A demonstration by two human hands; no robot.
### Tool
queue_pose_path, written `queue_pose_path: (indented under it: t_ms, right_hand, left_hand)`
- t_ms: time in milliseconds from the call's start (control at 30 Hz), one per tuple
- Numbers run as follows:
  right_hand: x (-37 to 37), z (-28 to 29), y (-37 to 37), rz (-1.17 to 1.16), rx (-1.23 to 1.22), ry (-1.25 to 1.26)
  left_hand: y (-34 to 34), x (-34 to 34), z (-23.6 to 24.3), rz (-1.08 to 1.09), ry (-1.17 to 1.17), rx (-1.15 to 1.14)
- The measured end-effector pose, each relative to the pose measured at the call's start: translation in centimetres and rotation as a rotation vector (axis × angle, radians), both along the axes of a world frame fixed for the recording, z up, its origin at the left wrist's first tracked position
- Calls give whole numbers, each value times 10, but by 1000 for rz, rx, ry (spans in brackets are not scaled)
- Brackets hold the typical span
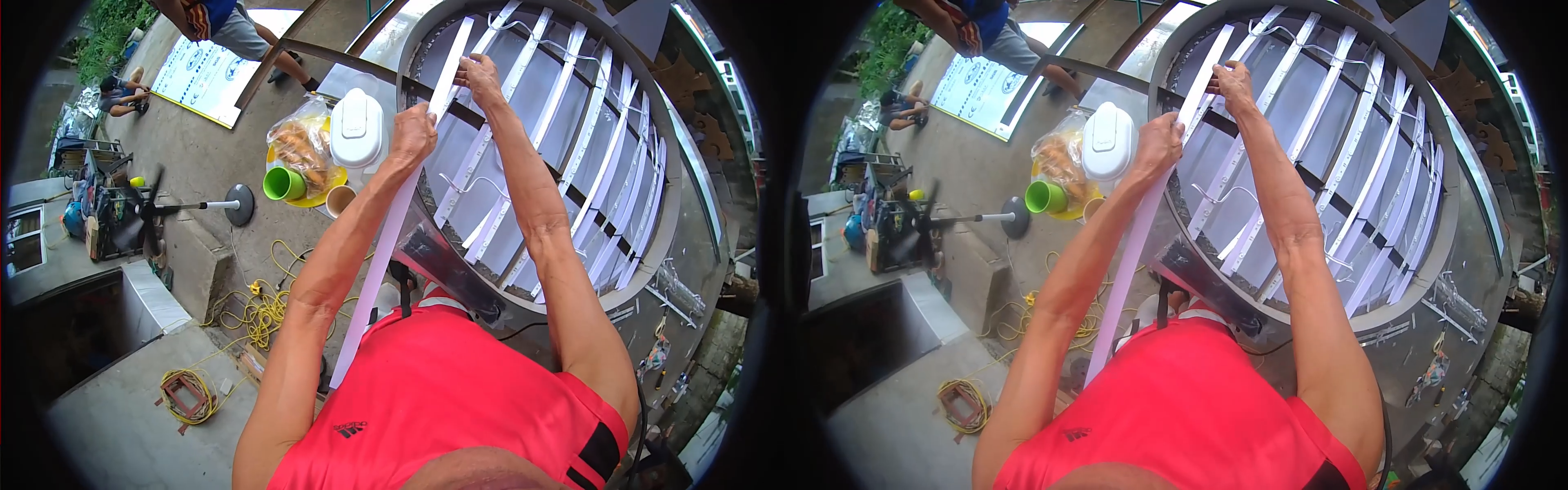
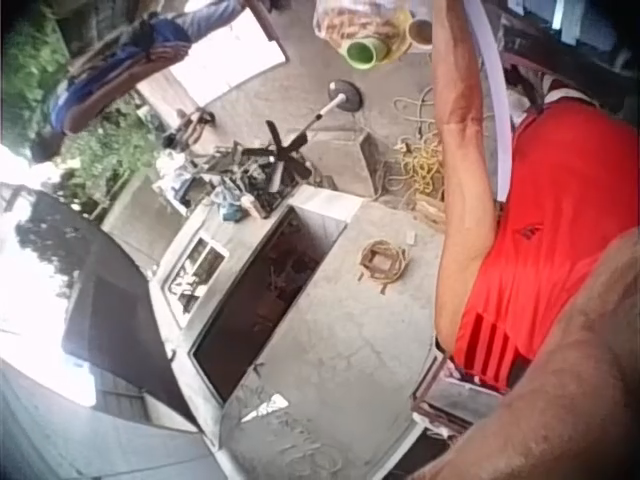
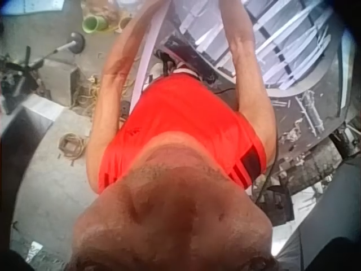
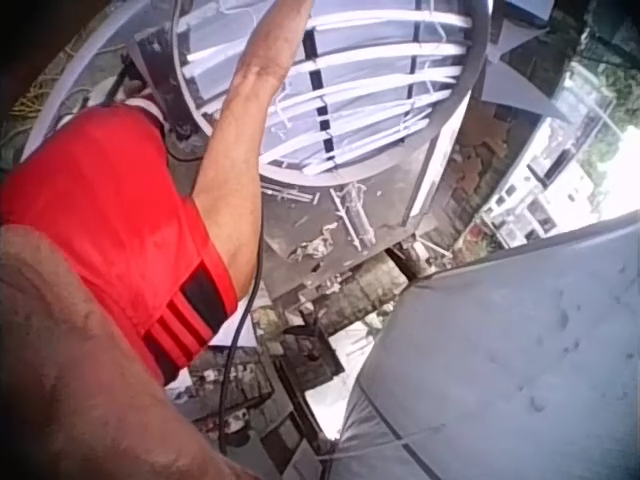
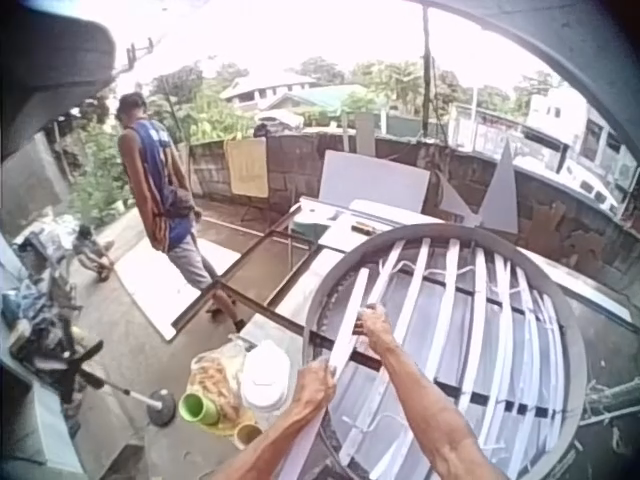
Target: Installing and trimming LED strips inside a circular metal sign frame.
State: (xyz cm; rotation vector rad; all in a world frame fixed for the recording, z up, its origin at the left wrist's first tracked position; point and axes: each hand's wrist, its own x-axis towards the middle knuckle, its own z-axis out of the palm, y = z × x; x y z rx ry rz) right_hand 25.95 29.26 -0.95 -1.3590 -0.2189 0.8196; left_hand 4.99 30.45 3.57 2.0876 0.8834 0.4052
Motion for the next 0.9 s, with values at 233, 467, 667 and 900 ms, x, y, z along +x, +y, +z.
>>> queue_pose_path:
  t_ms: [233,467,667,900]
  right_hand:
    - [40,11,15,40,-331,-310]
    - [107,20,28,441,-626,-862]
    - [184,0,44,248,-574,-1176]
    - [206,2,44,238,-420,-856]
  left_hand:
    - [4,32,-6,12,88,43]
    - [9,43,-15,14,31,181]
    - [3,52,-14,48,40,153]
    - [5,68,-13,71,120,202]
